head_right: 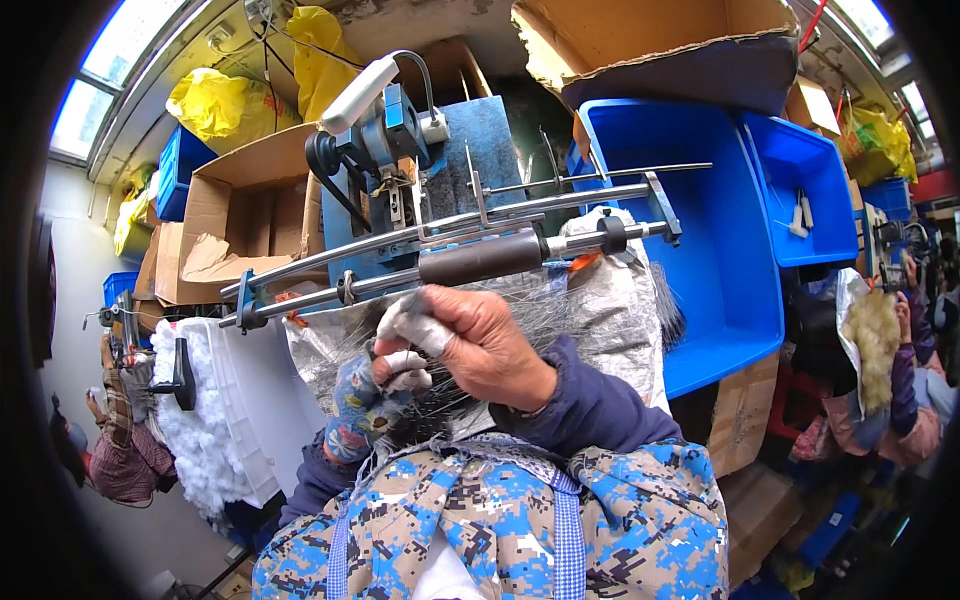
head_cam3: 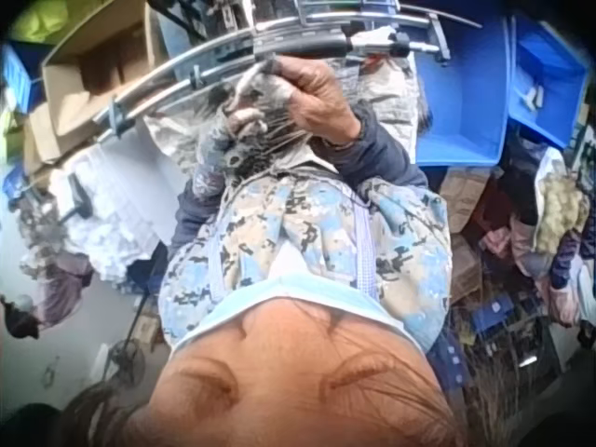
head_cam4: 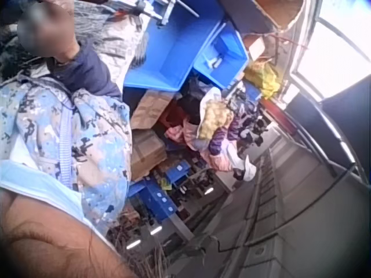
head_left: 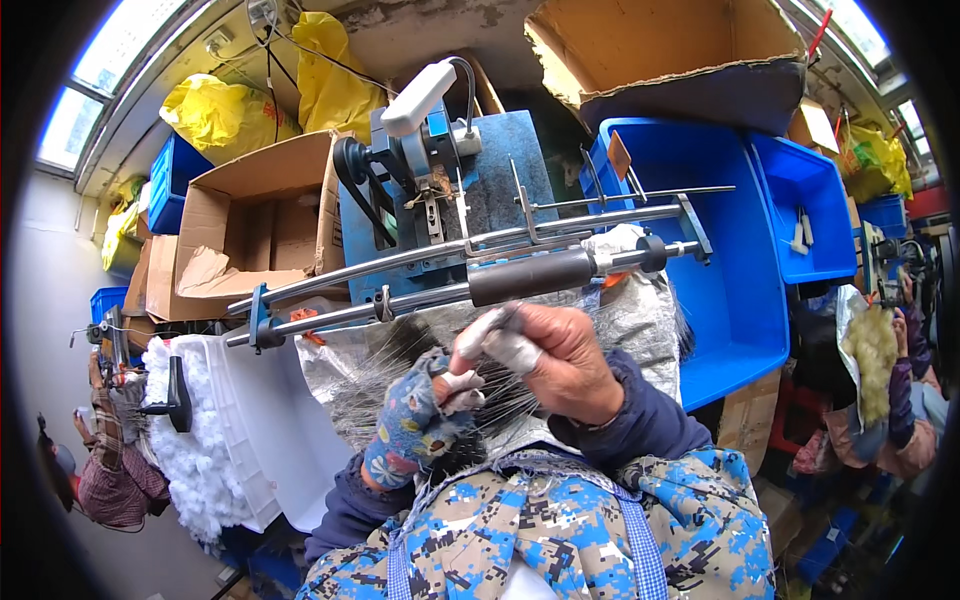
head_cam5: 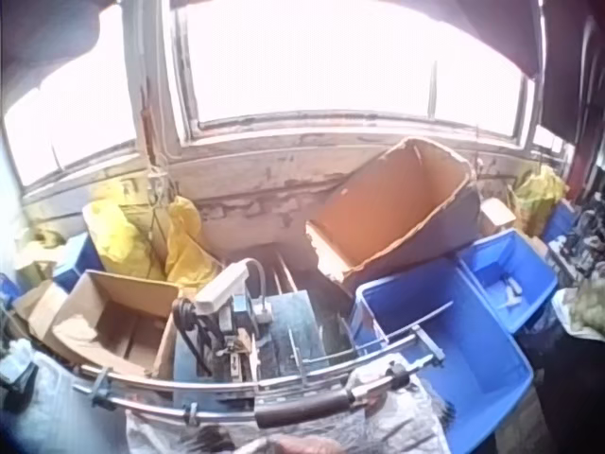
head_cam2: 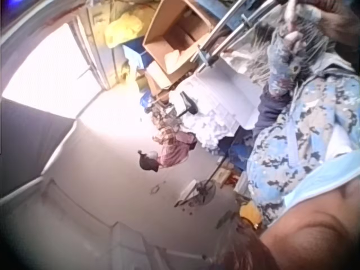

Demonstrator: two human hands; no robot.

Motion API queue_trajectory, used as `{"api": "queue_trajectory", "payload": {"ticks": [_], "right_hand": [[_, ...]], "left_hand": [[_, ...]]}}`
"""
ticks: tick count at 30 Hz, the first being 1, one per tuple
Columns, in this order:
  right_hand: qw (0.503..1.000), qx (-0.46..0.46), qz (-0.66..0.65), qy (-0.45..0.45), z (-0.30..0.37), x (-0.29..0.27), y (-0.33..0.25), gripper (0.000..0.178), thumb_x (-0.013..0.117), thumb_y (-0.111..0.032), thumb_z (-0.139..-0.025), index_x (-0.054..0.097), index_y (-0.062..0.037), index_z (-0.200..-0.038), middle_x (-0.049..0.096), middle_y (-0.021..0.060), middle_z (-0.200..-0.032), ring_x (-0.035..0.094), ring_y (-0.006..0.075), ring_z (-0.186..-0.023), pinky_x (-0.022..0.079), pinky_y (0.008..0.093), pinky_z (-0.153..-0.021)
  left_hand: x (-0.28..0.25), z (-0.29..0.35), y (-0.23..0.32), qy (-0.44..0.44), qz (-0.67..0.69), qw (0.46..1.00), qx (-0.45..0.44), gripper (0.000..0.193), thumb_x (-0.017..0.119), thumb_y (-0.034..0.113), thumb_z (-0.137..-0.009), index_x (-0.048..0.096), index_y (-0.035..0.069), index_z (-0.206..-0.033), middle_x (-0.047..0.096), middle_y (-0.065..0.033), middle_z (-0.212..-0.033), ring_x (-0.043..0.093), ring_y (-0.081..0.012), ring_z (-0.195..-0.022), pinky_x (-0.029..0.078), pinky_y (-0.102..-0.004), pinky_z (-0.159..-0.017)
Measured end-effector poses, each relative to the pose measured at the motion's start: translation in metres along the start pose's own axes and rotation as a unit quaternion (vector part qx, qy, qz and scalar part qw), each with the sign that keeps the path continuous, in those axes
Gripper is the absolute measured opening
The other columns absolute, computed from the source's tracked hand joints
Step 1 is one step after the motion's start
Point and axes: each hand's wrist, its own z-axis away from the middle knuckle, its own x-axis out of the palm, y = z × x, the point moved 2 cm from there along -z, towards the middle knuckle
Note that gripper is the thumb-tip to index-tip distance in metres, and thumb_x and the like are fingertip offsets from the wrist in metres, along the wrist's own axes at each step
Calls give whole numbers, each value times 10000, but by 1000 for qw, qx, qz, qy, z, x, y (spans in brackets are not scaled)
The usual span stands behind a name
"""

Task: The person operates a manual machine by repeatedly pulling a lever with their right hand while holding a bundle of dark fibers with their left hand. The person wears a patterned jacket and gloves while working in a cluttered room filled with boxes and plastic bins.

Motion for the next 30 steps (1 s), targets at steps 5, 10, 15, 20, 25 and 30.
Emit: {"api": "queue_trajectory", "payload": {"ticks": [5, 10, 15, 20, 25, 30], "right_hand": [[921, -78, 378, 49, -48, -50, -58, 152, 525, -9, -859, 609, 27, -981, 598, 73, -700, 564, 135, -614, 445, 248, -521], [589, -66, 805, -15, -120, -72, 9, 158, 535, -55, -762, 638, -61, -881, 588, 117, -887, 566, 292, -845, 449, 387, -699], [554, -51, 831, 16, -139, -91, 36, 129, 522, -117, -774, 633, -86, -833, 588, 118, -904, 560, 281, -885, 439, 417, -733], [556, -50, 830, 18, -138, -89, 39, 128, 520, -113, -763, 626, -96, -833, 593, 110, -887, 560, 285, -868, 424, 414, -714], [565, -62, 822, -7, -137, -91, 40, 126, 526, -113, -753, 622, -100, -833, 599, 78, -863, 555, 279, -850, 406, 418, -700], [573, -66, 817, 5, -140, -91, 41, 139, 522, -111, -762, 638, -106, -839, 611, 63, -852, 538, 273, -882, 367, 425, -744]], "left_hand": [[-43, 37, -51, -60, -555, 828, -59, 516, 703, 301, -698, 548, 5, -1091, 572, -185, -1055, 529, -370, -1027, 406, -468, -900], [-44, 47, -75, -72, -523, 845, -81, 562, 690, 286, -688, 519, 14, -1148, 532, -206, -1154, 488, -403, -1077, 361, -479, -950], [-50, 37, -59, -76, -428, 895, -96, 472, 702, 191, -678, 557, 17, -1091, 568, -190, -1078, 506, -402, -1041, 377, -478, -923], [-47, 53, -78, 17, -369, 925, -92, 371, 689, 137, -678, 586, 39, -1021, 591, -161, -947, 556, -365, -885, 446, -440, -801], [-41, 43, -71, 19, -413, 910, -38, 349, 698, 155, -659, 611, 58, -983, 576, -155, -945, 553, -341, -874, 447, -427, -797], [-31, 35, -63, 56, -405, 910, 63, 358, 711, 129, -621, 638, 103, -970, 585, -144, -904, 560, -360, -827, 457, -452, -773]]}}
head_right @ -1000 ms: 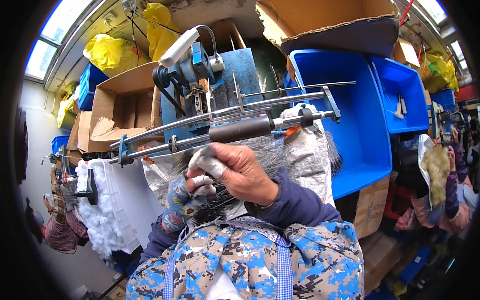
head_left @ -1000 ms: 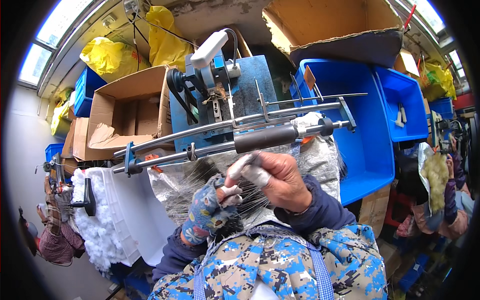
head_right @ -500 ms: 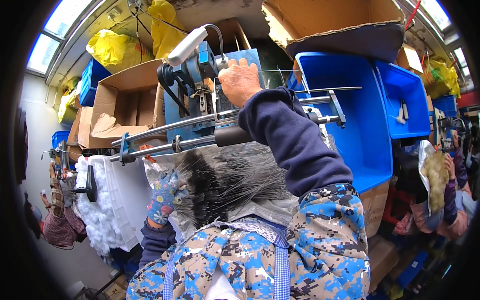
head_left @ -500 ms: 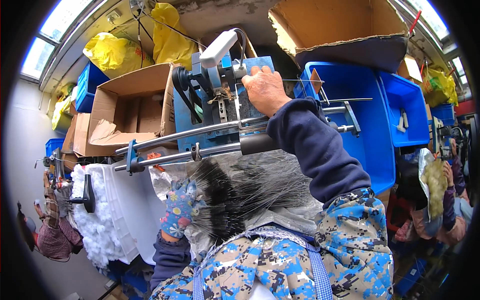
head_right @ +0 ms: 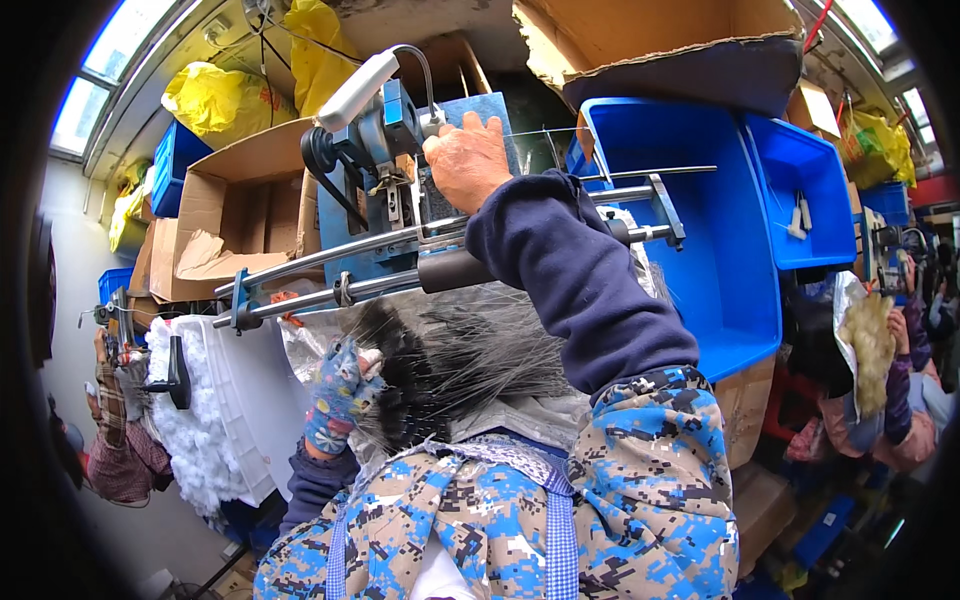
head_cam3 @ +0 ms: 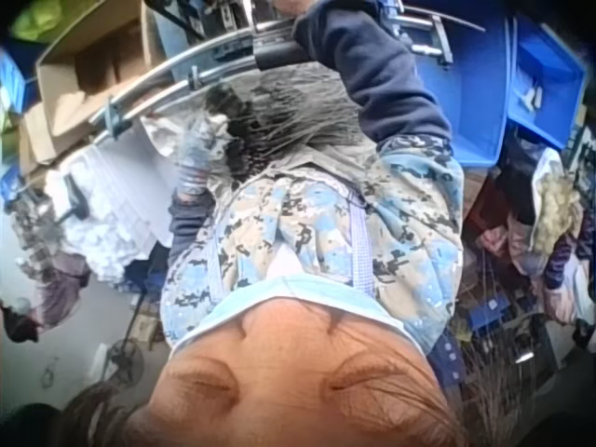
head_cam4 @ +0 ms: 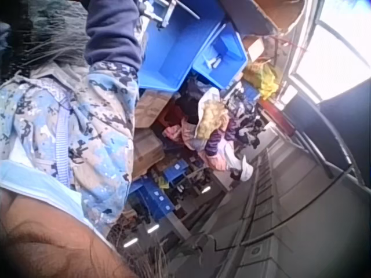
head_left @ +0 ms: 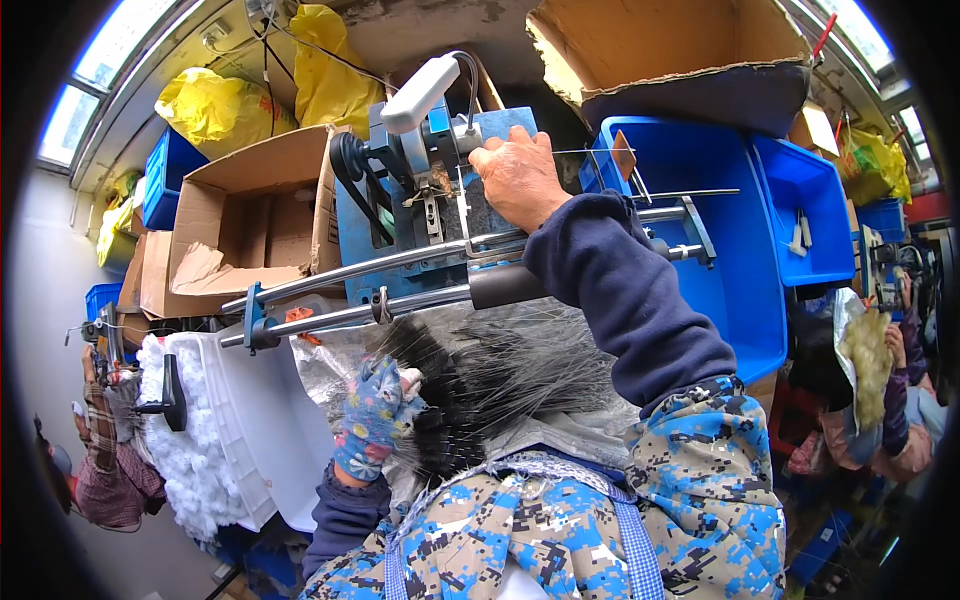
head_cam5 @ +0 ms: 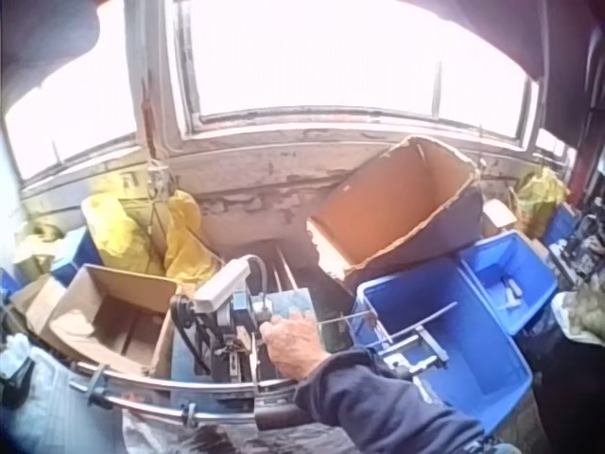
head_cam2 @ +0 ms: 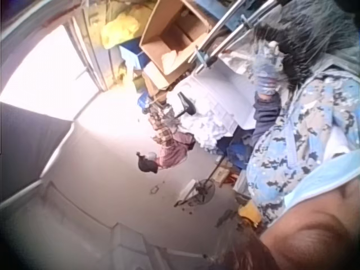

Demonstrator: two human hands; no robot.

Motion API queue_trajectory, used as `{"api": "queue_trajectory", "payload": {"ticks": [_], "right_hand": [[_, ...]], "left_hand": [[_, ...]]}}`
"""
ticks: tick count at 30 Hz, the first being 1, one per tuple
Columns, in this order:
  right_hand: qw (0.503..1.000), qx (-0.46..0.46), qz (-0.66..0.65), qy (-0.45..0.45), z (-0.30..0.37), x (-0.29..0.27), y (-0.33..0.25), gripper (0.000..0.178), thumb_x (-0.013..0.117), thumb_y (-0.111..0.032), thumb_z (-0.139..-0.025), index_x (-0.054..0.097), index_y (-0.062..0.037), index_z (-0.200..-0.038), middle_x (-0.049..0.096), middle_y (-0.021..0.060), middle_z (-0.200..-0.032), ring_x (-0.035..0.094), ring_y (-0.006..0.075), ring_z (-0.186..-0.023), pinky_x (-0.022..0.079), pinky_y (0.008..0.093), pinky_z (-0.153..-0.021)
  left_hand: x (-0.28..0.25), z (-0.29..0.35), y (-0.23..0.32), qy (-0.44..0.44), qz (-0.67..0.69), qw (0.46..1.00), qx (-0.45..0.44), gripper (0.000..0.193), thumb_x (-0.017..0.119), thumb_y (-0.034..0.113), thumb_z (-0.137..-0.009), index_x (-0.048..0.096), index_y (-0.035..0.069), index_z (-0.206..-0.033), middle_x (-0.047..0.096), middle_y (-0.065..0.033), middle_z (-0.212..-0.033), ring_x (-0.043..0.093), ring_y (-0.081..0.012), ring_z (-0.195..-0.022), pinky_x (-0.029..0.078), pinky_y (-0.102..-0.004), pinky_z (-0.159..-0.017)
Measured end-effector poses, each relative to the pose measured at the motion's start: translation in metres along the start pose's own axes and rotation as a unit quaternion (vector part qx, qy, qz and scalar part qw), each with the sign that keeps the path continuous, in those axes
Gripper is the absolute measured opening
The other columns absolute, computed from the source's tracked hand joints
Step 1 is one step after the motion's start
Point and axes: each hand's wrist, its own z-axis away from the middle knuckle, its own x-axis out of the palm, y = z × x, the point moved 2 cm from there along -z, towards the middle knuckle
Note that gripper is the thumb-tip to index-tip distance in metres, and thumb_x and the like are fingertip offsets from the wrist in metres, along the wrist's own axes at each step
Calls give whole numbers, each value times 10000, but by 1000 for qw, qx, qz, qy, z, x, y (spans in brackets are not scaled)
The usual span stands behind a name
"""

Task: The person operates a manual machine by repeatedly pulling a lever with their right hand while holding a bundle of dark fibers with their left hand. The person wears a patterned jacket and gloves while working in a cluttered room filled with boxes and plastic bins.

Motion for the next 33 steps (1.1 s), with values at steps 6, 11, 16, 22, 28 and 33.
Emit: {"api": "queue_trajectory", "payload": {"ticks": [6, 11, 16, 22, 28, 33], "right_hand": [[1000, 24, 10, 6, 3, -2, 1, 164, 511, -94, -764, 646, -105, -856, 615, 69, -856, 534, 271, -894, 354, 436, -754], [999, 18, -28, -13, 1, 0, 1, 157, 517, -105, -770, 647, -106, -859, 617, 71, -859, 535, 275, -908, 352, 440, -763], [998, 31, -56, -6, -3, 9, 6, 181, 521, -130, -788, 669, -130, -891, 625, 49, -880, 523, 271, -909, 335, 438, -774], [995, 89, 12, -32, 6, -2, 13, 240, 604, -204, -747, 649, -91, -954, 524, 108, -1113, 416, 284, -1054, 303, 463, -822], [998, 55, -18, -9, 49, -16, 12, 529, 691, -318, -716, 554, 10, -1108, 346, 179, -1249, 358, 318, -1111, 343, 475, -844], [995, 80, -19, -53, 46, -22, 8, 560, 682, -324, -731, 521, 16, -1146, 381, 167, -1159, 412, 310, -1031, 406, 428, -784]], "left_hand": [[2, -10, 15, 12, -8, 999, 31, 429, 717, 111, -569, 630, 98, -989, 565, -143, -862, 546, -364, -797, 445, -453, -729], [3, -9, 14, -1, 32, 999, -1, 431, 710, 60, -543, 624, 82, -966, 560, -137, -839, 542, -358, -776, 443, -440, -693], [0, -15, 17, 14, 12, 1000, 21, 446, 717, 96, -553, 629, 77, -990, 574, -142, -859, 550, -365, -789, 454, -435, -704], [6, -3, 7, 29, 5, 999, -17, 419, 716, 189, -595, 621, 78, -988, 586, -151, -932, 550, -371, -899, 429, -482, -832], [7, 8, -4, 33, 53, 996, -57, 390, 719, 166, -599, 633, 84, -970, 588, -150, -914, 546, -376, -911, 430, -474, -806], [4, -17, 13, 59, 47, 997, 4, 378, 722, 164, -602, 635, 85, -962, 596, -156, -938, 551, -371, -908, 441, -470, -816]]}}
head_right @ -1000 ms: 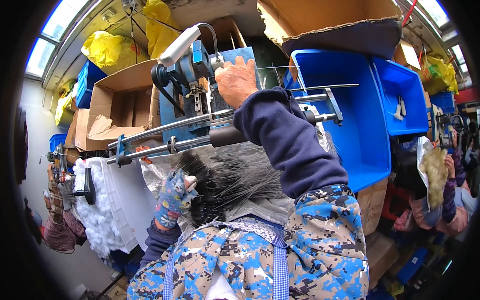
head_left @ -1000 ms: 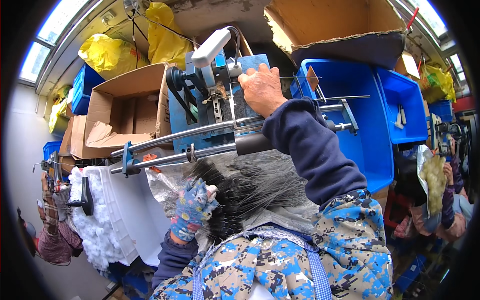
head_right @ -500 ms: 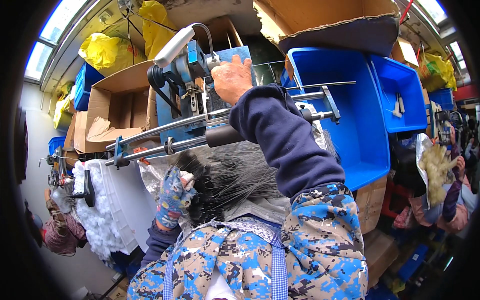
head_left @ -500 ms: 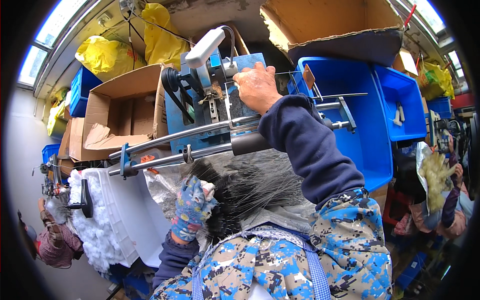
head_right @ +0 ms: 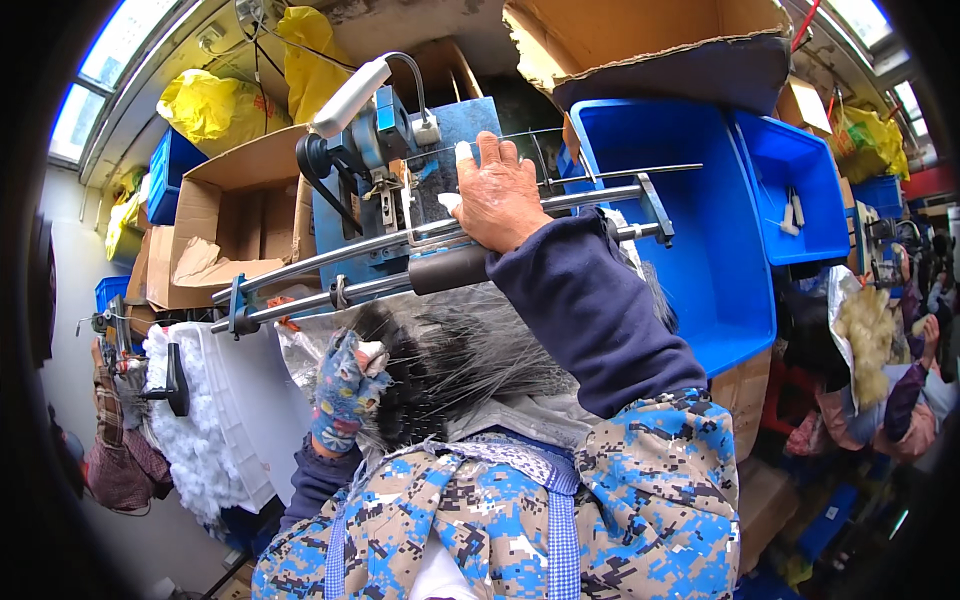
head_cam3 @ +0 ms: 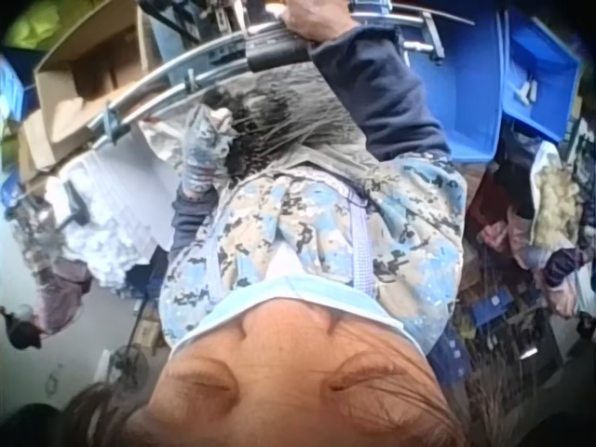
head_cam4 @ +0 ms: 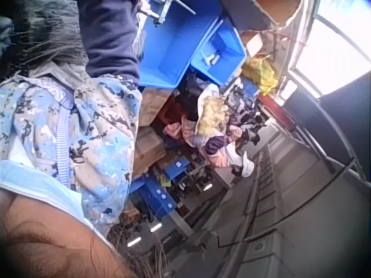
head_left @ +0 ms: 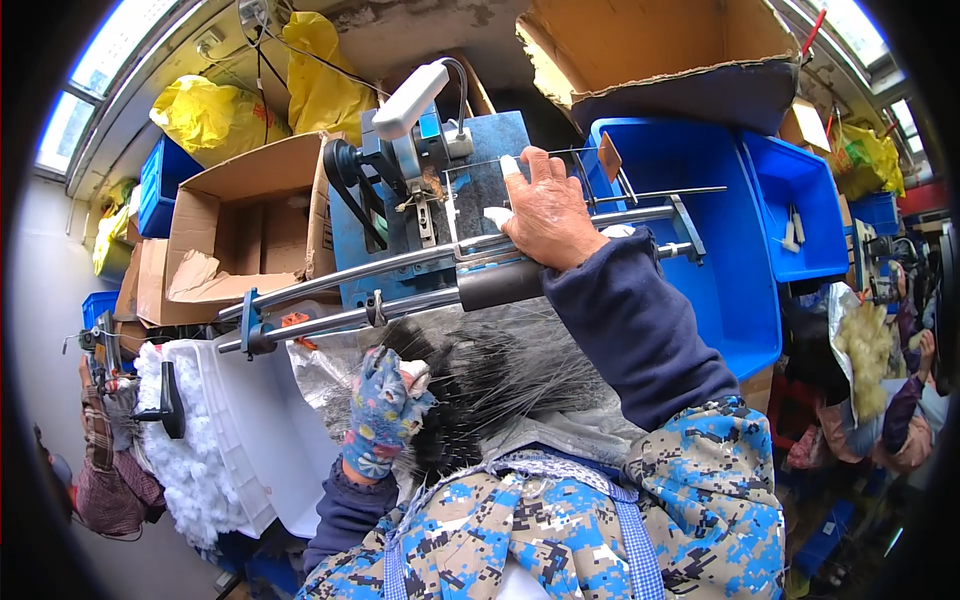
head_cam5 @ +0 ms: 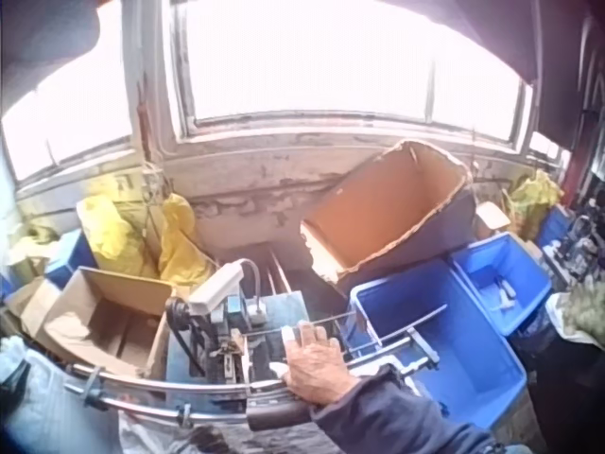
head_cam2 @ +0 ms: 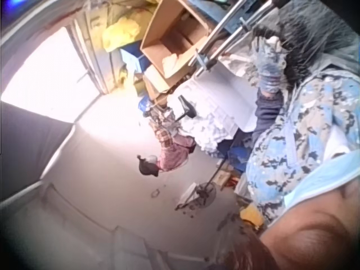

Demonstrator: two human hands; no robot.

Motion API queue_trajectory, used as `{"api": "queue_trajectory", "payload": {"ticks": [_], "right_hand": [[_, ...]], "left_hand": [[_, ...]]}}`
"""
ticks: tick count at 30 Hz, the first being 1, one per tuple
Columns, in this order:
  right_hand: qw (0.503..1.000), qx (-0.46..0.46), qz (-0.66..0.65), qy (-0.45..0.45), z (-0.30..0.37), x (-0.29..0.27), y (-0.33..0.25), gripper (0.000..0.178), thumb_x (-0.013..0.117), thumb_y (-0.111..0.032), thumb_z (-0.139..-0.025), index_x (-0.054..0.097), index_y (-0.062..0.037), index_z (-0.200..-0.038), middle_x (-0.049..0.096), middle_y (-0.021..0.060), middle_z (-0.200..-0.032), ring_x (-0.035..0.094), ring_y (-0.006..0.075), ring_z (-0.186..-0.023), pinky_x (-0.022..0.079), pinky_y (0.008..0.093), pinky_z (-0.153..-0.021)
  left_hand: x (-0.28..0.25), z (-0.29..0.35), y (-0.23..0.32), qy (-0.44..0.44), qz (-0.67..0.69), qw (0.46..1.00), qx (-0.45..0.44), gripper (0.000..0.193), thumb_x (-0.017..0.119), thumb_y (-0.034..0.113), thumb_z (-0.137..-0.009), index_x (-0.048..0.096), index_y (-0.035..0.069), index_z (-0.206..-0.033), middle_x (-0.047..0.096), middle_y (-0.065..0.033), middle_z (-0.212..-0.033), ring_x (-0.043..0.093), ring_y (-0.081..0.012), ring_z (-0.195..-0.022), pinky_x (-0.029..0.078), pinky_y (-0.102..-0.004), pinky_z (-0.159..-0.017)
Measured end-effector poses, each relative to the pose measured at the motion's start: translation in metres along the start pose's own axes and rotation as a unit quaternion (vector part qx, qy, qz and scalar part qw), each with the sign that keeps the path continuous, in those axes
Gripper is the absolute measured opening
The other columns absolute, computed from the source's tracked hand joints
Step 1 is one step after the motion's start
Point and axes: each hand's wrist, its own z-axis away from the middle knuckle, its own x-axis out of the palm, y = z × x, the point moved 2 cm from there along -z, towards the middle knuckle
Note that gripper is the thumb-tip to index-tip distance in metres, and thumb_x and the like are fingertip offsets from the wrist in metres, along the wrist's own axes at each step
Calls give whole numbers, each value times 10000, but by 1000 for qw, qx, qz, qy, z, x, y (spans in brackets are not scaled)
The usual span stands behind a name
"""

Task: The person operates a manual machine by repeatedly pulling a lever with their right hand while holding a bundle of dark fibers with their left hand. The person wears a patterned jacket and gloves while working in a cluttered room filled with boxes and plastic bins.

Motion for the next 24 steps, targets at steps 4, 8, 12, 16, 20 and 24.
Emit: {"api": "queue_trajectory", "payload": {"ticks": [4, 8, 12, 16, 20, 24], "right_hand": [[999, -16, -27, 10, -8, 8, -26, 597, 629, -358, -776, 453, 37, -1188, 438, 160, -1063, 466, 302, -971, 438, 409, -748], [998, -31, -51, 24, -17, 22, -63, 636, 634, -351, -770, 422, 80, -1186, 491, 179, -1024, 520, 301, -914, 482, 391, -693], [996, -60, -64, -11, -20, 25, -62, 644, 631, -325, -776, 400, 100, -1200, 493, 210, -1022, 534, 318, -895, 478, 382, -741], [998, -55, -21, -22, -8, 9, -23, 602, 620, -317, -798, 422, 104, -1180, 470, 222, -1045, 532, 330, -890, 469, 380, -773], [997, -58, 15, -37, -2, -12, 7, 452, 656, -292, -772, 551, 27, -1075, 457, 171, -1088, 473, 314, -982, 442, 423, -768], [995, -39, 58, 77, -14, -32, 22, 325, 636, -192, -789, 584, -14, -1056, 546, 92, -1007, 476, 256, -1001, 392, 399, -827]], "left_hand": [[-4, 15, -8, 1, 26, 998, -60, 377, 730, 147, -587, 638, 74, -945, 596, -165, -935, 560, -385, -894, 438, -475, -850], [-8, 16, -4, 16, -13, 999, -32, 363, 726, 145, -600, 638, 70, -944, 590, -175, -946, 554, -398, -905, 433, -477, -855], [-20, -3, 15, 26, -13, 999, -18, 330, 722, 107, -620, 638, 77, -939, 601, -157, -918, 563, -382, -893, 432, -469, -850], [-15, 5, 4, 92, 30, 995, -20, 337, 724, 63, -612, 640, 100, -936, 605, -124, -857, 581, -350, -803, 452, -442, -799], [-17, 1, 6, 99, 67, 991, -64, 357, 718, 33, -610, 634, 93, -952, 598, -96, -807, 582, -292, -705, 462, -383, -679], [-7, 11, -2, 70, 146, 978, -130, 338, 700, 5, -627, 627, 78, -949, 591, -78, -763, 577, -240, -655, 445, -338, -598]]}}
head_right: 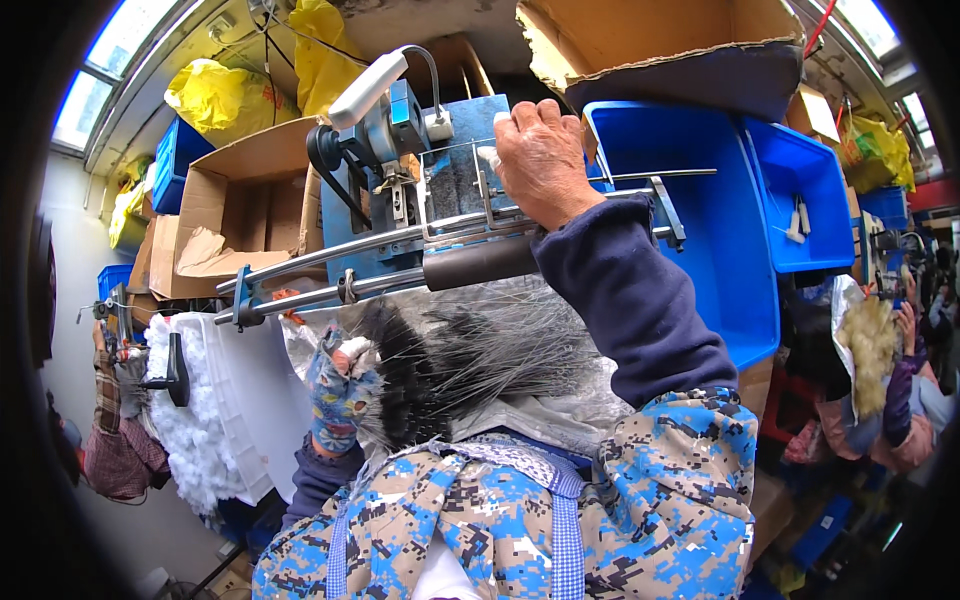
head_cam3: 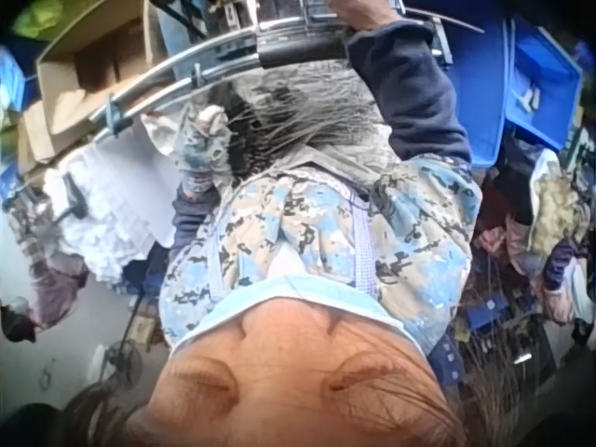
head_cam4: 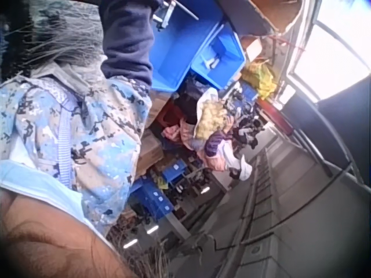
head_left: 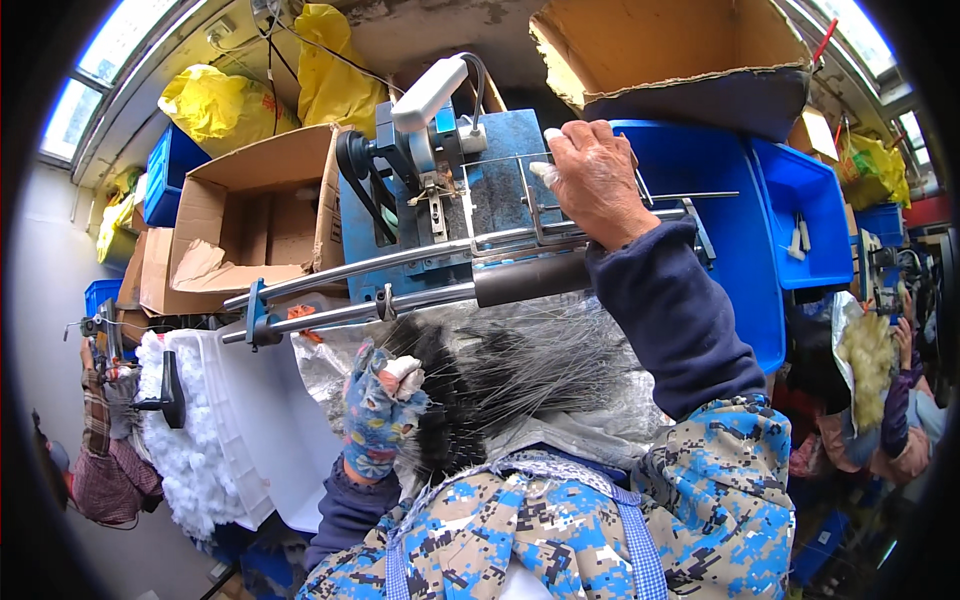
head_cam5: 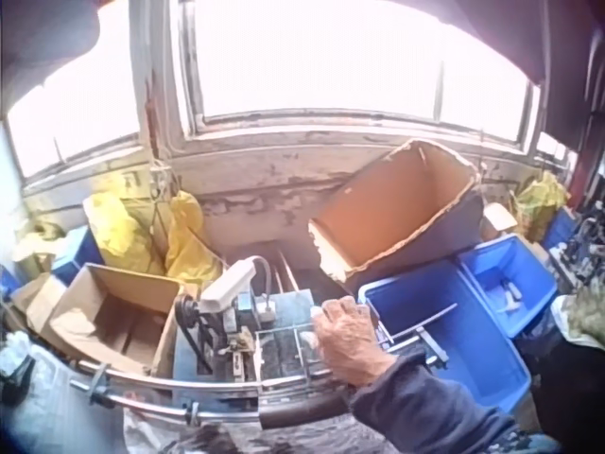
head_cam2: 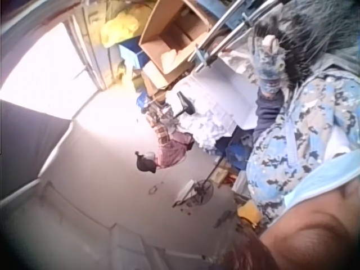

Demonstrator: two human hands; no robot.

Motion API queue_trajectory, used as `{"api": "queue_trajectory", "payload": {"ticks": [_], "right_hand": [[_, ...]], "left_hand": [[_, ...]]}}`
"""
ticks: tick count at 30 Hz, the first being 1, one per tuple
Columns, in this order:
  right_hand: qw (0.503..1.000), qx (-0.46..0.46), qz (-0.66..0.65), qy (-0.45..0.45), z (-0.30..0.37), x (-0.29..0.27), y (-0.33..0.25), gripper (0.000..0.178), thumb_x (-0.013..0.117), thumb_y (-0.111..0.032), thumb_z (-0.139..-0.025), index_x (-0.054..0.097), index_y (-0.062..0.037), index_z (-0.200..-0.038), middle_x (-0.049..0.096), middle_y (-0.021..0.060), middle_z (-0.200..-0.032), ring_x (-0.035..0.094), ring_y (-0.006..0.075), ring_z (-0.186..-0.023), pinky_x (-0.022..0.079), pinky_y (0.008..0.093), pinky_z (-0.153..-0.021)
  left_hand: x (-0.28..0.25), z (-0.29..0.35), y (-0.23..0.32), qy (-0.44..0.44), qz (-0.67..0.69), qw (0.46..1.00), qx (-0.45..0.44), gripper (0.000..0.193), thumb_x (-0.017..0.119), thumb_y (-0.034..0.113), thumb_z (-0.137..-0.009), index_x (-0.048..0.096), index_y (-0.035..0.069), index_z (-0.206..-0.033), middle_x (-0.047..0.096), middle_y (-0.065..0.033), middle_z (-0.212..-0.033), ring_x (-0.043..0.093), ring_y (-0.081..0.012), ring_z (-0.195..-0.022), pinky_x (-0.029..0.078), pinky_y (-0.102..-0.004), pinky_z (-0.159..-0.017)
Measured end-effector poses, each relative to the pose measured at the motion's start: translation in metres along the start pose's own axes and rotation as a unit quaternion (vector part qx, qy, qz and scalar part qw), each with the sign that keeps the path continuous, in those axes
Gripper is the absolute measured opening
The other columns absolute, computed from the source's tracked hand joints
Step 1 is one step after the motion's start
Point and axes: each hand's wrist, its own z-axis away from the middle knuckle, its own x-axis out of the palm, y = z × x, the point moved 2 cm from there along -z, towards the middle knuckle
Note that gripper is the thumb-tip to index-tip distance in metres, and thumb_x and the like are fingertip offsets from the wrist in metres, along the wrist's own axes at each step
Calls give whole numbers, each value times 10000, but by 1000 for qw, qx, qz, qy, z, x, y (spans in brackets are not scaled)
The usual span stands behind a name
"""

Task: The person operates a manual machine by repeatedly pulling a lever with their right hand while holding a bundle of dark fibers with their left hand. The person wears a patterned jacket and gloves while working in a cluttered room filled with boxes and plastic bins.

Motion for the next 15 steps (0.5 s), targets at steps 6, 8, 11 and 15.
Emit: {"api": "queue_trajectory", "payload": {"ticks": [6, 8, 11, 15], "right_hand": [[989, -15, 79, -122, -7, 15, 12, 122, 567, -50, -770, 621, -110, -860, 618, 40, -859, 521, 210, -905, 344, 381, -812], [992, -63, 50, -100, -2, 5, 13, 134, 563, -37, -737, 617, -111, -834, 620, 30, -788, 535, 214, -840, 366, 373, -775], [986, -117, -48, -113, 41, -38, -3, 133, 563, -6, -709, 606, -89, -804, 607, 49, -718, 536, 220, -793, 382, 356, -723], [948, -161, -223, -160, 106, -58, -36, 225, 649, -43, -686, 600, -27, -905, 592, 78, -806, 522, 258, -774, 392, 357, -726]], "left_hand": [[1, -18, 35, 0, -1, 998, 65, 132, 594, 9, -830, 591, 13, -962, 616, -92, -775, 635, -167, -647, 483, -256, -600], [-6, -12, 32, 24, 0, 998, 65, 142, 585, 19, -841, 577, 11, -982, 618, -92, -760, 630, -161, -655, 485, -256, -599], [-9, 9, 14, 98, 98, 990, -30, 138, 574, -4, -832, 592, 12, -968, 606, -76, -773, 600, -136, -652, 449, -225, -537], [0, 4, 15, 77, 221, 968, -85, 146, 586, -16, -822, 586, 9, -966, 594, -74, -784, 600, -137, -629, 457, -222, -539]]}}
